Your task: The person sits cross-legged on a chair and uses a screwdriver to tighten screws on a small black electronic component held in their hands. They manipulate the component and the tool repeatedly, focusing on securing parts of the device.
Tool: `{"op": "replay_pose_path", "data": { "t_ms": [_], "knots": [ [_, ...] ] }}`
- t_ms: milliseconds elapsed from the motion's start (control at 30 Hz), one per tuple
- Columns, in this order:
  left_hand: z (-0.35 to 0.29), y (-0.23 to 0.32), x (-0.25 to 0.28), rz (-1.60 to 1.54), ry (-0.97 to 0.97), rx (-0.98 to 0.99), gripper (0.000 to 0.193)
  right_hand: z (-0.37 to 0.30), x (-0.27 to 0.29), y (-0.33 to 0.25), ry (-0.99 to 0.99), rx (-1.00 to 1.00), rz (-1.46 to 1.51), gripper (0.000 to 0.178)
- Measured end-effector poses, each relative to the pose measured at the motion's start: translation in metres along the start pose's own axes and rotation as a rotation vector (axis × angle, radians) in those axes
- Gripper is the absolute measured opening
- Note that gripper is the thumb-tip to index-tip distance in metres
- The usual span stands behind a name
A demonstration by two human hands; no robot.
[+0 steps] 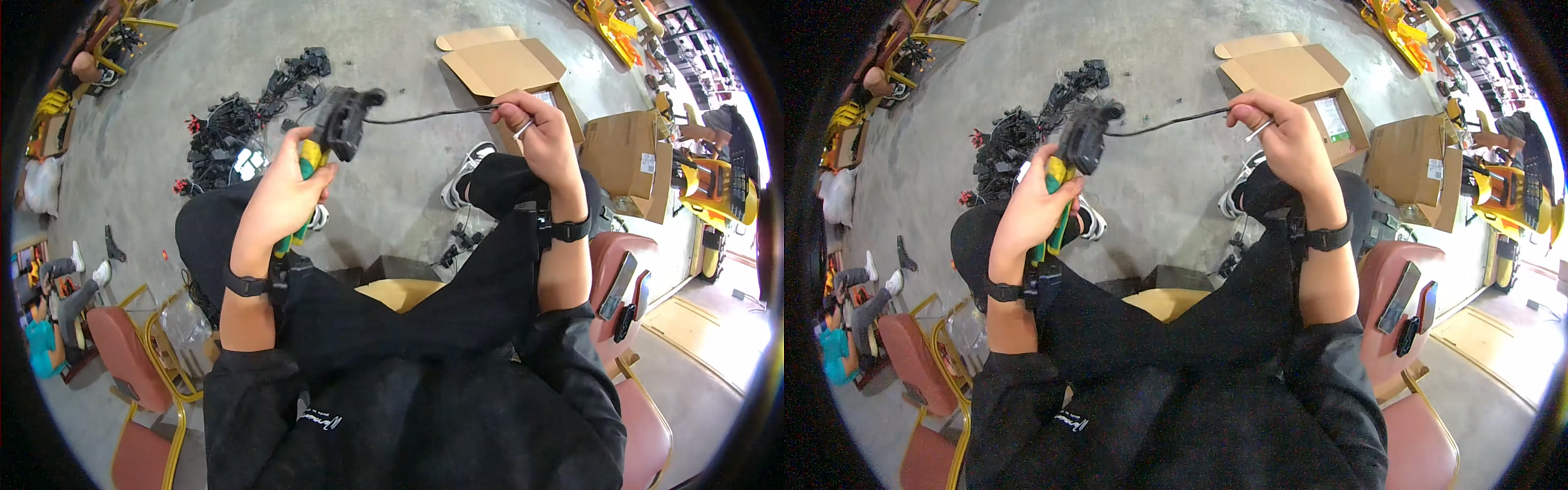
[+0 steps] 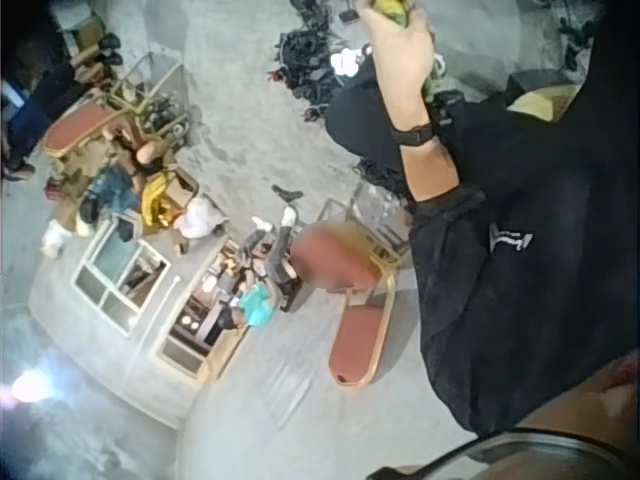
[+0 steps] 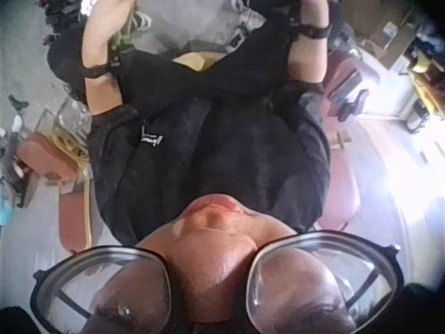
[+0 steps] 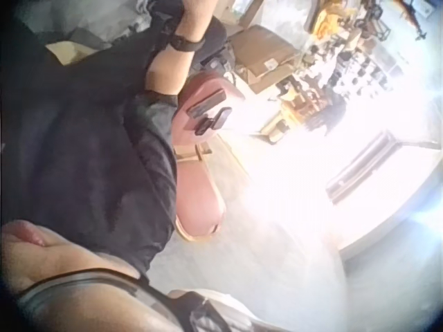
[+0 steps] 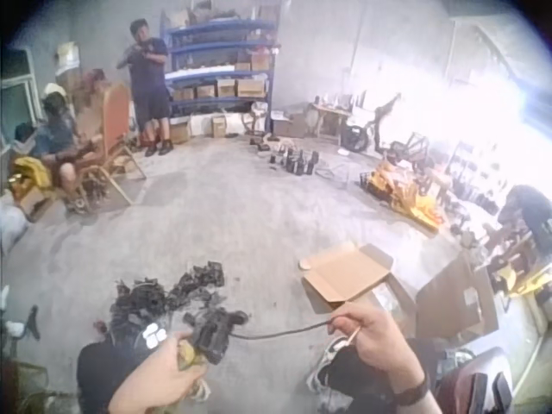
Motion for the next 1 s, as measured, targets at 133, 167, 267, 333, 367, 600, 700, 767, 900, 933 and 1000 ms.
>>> {"op": "replay_pose_path", "data": {
  "t_ms": [133, 167, 267, 333, 367, 600, 700, 767, 900, 933, 1000],
  "knots": [
    [0.001, -0.006, -0.014, -0.001, -0.223, -0.027, 0.046, -0.005, 0.003, 0.019, -0.008, -0.073, 0.336, 0.022],
    [0.001, -0.005, -0.017, -0.082, -0.246, -0.065, 0.045, -0.006, 0.005, 0.023, 0.025, -0.1, 0.408, 0.022],
    [0.0, 0.005, -0.018, -0.301, -0.263, -0.13, 0.043, -0.002, 0.014, 0.03, 0.132, -0.139, 0.597, 0.025],
    [0.0, 0.013, -0.017, -0.433, -0.228, -0.097, 0.042, 0.0, 0.013, 0.025, 0.133, -0.058, 0.737, 0.026],
    [0.002, 0.013, -0.015, -0.422, -0.213, -0.08, 0.041, 0.001, 0.014, 0.023, 0.132, -0.016, 0.807, 0.026],
    [0.013, -0.007, 0.006, -0.06, 0.06, -0.199, 0.04, 0.01, 0.005, 0.018, 0.169, -0.174, -0.133, 0.025],
    [0.015, -0.008, 0.011, 0.058, 0.158, -0.201, 0.042, 0.005, -0.022, 0.039, 0.019, -0.27, -0.666, 0.029],
    [0.013, -0.003, 0.009, -0.024, 0.139, -0.159, 0.047, 0.002, -0.038, 0.059, -0.094, -0.323, -0.752, 0.025],
    [0.008, -0.001, 0.006, -0.051, 0.11, -0.165, 0.054, 0.004, -0.077, 0.091, -0.285, -0.403, -0.78, 0.024],
    [0.007, -0.002, 0.004, -0.052, 0.099, -0.173, 0.054, 0.003, -0.091, 0.105, -0.368, -0.413, -0.867, 0.023],
    [0.008, 0.003, -0.003, -0.068, 0.079, -0.167, 0.05, -0.003, -0.116, 0.14, -0.497, -0.42, -0.983, 0.022]
  ]
}}
Point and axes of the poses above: each hand's wrist, its own z-axis towards the middle knuckle, its own x-axis out of the back of the hand, y = z × x, the point moved 6 cm from there along z, towards the middle knuckle, and after that the axes turned 8 degrees about -x, right-handed, at the moved point
